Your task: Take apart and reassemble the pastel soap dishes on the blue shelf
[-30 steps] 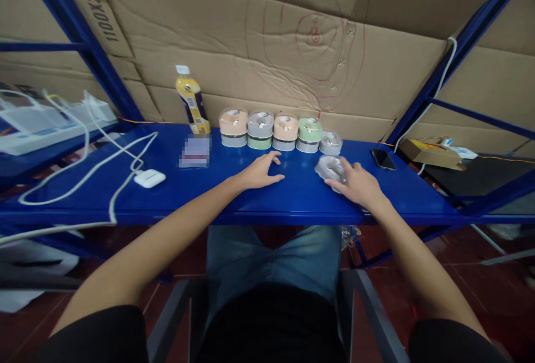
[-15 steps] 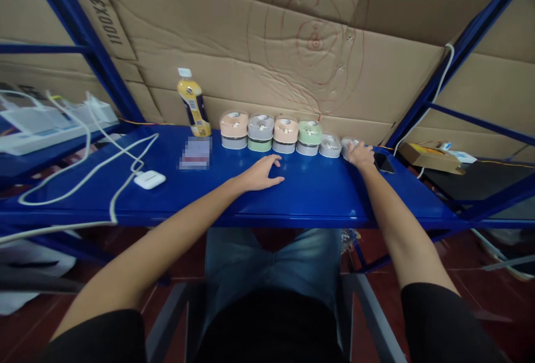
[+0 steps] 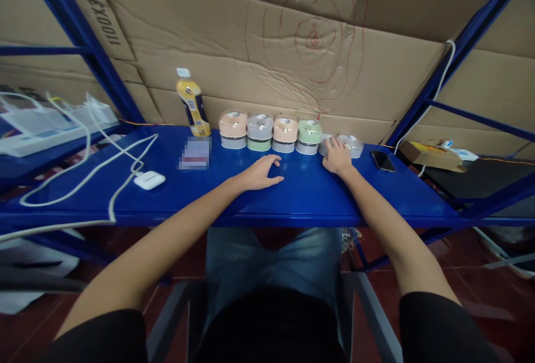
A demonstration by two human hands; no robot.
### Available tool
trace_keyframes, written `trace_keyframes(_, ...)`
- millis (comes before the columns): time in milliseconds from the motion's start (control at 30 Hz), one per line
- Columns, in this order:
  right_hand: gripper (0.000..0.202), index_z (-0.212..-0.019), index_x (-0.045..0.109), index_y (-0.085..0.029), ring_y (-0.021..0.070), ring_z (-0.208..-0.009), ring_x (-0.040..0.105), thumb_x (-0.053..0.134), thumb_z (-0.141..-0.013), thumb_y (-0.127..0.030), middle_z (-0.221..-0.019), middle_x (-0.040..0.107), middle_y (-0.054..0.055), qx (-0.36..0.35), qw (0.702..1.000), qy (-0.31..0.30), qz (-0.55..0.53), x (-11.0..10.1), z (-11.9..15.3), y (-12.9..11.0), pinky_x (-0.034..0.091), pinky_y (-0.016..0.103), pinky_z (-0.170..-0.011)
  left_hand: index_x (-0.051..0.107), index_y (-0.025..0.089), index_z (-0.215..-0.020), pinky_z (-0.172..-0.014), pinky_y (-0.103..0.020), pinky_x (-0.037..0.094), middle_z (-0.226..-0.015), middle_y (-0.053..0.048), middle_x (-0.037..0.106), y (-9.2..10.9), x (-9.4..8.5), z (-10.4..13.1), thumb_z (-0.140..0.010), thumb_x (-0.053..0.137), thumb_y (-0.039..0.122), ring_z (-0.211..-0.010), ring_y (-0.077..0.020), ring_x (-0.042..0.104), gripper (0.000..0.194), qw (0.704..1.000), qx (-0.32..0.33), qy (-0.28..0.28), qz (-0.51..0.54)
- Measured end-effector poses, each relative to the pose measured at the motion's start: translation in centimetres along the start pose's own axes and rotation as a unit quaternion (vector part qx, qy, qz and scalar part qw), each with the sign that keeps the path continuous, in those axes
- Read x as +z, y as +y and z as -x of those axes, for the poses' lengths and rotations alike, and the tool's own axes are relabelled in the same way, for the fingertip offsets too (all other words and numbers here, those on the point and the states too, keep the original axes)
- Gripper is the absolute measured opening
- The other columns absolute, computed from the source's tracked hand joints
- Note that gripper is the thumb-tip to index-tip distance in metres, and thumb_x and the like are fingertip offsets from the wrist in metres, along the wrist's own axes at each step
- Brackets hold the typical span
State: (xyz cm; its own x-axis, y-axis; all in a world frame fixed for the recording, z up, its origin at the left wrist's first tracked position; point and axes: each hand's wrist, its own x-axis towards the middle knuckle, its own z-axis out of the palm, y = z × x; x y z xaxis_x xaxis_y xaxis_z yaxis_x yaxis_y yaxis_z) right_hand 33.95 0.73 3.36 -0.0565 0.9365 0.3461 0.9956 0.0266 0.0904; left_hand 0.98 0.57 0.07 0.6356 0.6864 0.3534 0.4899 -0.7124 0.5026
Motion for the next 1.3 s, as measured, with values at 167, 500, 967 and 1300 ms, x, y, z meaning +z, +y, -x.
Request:
trace_keyframes(167, 0.053, -0.137, 0.069, -0.009, 0.0473, -0.143, 0.057, 0.058, -0.100, -0.044, -0.148, 0.067, 0.028, 0.021, 0.999, 0.040, -0.019, -2.3, 3.6, -1.3, 0.043, 0.062, -0.122, 0.058, 0.019, -0.144, -0.118, -0.059, 0.052, -0.138, -0.018, 0.071, 0.1, 0.1, 0.0, -0.090, 0.073, 0.054, -0.136, -0.0395, 0.066, 0.066, 1.000, -0.001, 0.000, -0.003)
trace_keyframes(500, 0.083, -0.146, 0.062, -0.013, 0.0506, -0.129, 0.069, 0.074, -0.089, -0.072, -0.140, 0.069, 0.031, 0.085, 0.989, -0.048, -0.112, -3.7, 4.9, -2.5, 0.057, 0.064, -0.104, 0.055, 0.020, -0.152, -0.116, -0.061, 0.054, -0.140, -0.018, 0.071, 0.5, -0.1, 0.1, -0.071, 0.094, 0.065, -0.131, -0.0412, 0.069, 0.100, 0.998, -0.015, 0.015, 0.054)
trace_keyframes(967, 0.088, -0.152, 0.063, -0.023, 0.0380, -0.133, 0.070, 0.083, -0.083, -0.072, -0.150, 0.072, 0.017, -0.230, 0.896, -0.019, -0.379, -2.0, 2.3, -8.9, 0.055, 0.057, -0.114, 0.044, 0.019, -0.164, -0.121, -0.065, 0.050, -0.157, -0.024, 0.062, -0.2, -0.4, 0.6, -0.061, 0.101, 0.062, -0.143, -0.0463, 0.062, 0.125, 0.993, 0.000, 0.053, 0.102)
trace_keyframes(1300, 0.080, -0.145, 0.064, -0.020, 0.0334, -0.113, 0.074, 0.060, -0.093, -0.081, -0.124, 0.079, 0.014, -0.001, 0.887, 0.042, -0.460, -0.8, 0.6, -2.9, 0.060, 0.051, -0.103, 0.085, 0.028, -0.129, -0.130, -0.061, 0.043, -0.137, -0.013, 0.066, 0.7, -0.6, 0.9, -0.093, 0.078, 0.062, -0.144, -0.0400, 0.058, 0.049, 0.997, 0.060, 0.016, 0.038)
